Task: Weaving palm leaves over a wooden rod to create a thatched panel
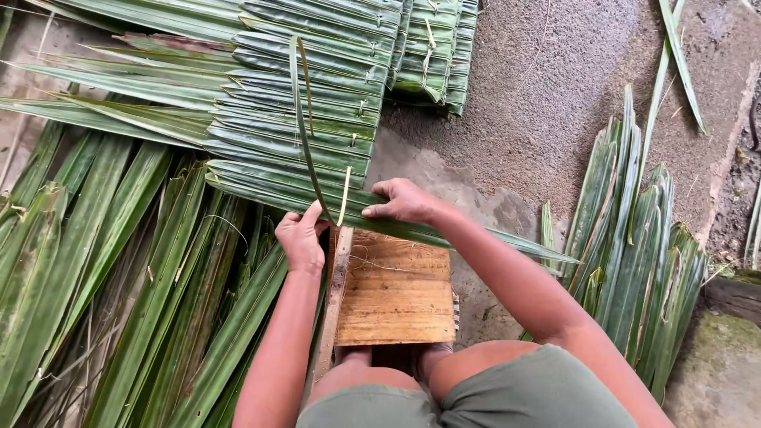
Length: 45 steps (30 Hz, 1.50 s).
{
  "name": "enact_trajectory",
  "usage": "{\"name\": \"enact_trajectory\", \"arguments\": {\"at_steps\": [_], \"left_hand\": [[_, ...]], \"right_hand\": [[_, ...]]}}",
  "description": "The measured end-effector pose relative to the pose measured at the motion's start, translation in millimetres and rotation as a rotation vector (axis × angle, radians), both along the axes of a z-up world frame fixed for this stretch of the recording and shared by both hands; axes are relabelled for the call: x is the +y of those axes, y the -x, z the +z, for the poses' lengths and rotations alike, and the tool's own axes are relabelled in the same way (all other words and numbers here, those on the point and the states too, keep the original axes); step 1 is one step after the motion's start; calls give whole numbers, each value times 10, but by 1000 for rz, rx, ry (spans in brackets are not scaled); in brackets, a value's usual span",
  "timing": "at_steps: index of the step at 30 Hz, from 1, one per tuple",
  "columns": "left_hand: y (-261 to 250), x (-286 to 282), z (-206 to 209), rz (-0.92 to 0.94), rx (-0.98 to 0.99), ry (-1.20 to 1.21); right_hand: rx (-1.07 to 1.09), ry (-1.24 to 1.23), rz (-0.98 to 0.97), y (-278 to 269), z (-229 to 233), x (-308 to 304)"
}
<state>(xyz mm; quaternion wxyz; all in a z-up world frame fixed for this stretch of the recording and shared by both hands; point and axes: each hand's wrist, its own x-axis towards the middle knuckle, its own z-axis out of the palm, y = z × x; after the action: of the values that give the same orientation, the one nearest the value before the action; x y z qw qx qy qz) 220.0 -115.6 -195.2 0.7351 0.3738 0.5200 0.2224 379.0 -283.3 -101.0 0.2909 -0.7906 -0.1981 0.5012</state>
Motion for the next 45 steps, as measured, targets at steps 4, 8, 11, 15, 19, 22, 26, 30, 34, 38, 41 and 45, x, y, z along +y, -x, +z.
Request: {"name": "enact_trajectory", "arguments": {"at_steps": [4,8,11,15,19,22,26,30,34,38,41,45], "left_hand": [[-16,17,171,16,-14,17],[6,55,93,25,-23,49],[34,96,-64,37,-33,42],[49,123,-16,21,-26,31],[51,142,-84,28,-28,42],[42,146,-42,24,-25,48],[-69,87,480,42,-63,186],[-138,-98,452,-54,-74,228],[-256,-194,601,-58,-85,136],[-242,-197,509,-85,-88,43],[-242,-175,480,-101,-100,2],[-240,-159,469,-119,-109,0]], "right_hand": [[-3,-30,-54,49,-99,89],[-27,-23,-86,40,-83,111],[-42,-20,-97,31,-262,112],[-33,-20,-105,32,-155,143],[-45,5,-124,16,-259,151],[-45,20,-124,4,-250,160],[-40,23,-129,-16,-384,159],[-33,32,-138,-15,-289,178],[-39,25,-109,-34,-297,170],[-51,19,-54,-64,-384,176],[-44,29,-38,-64,-374,178],[-9,-12,-46,-62,-514,140]]}}
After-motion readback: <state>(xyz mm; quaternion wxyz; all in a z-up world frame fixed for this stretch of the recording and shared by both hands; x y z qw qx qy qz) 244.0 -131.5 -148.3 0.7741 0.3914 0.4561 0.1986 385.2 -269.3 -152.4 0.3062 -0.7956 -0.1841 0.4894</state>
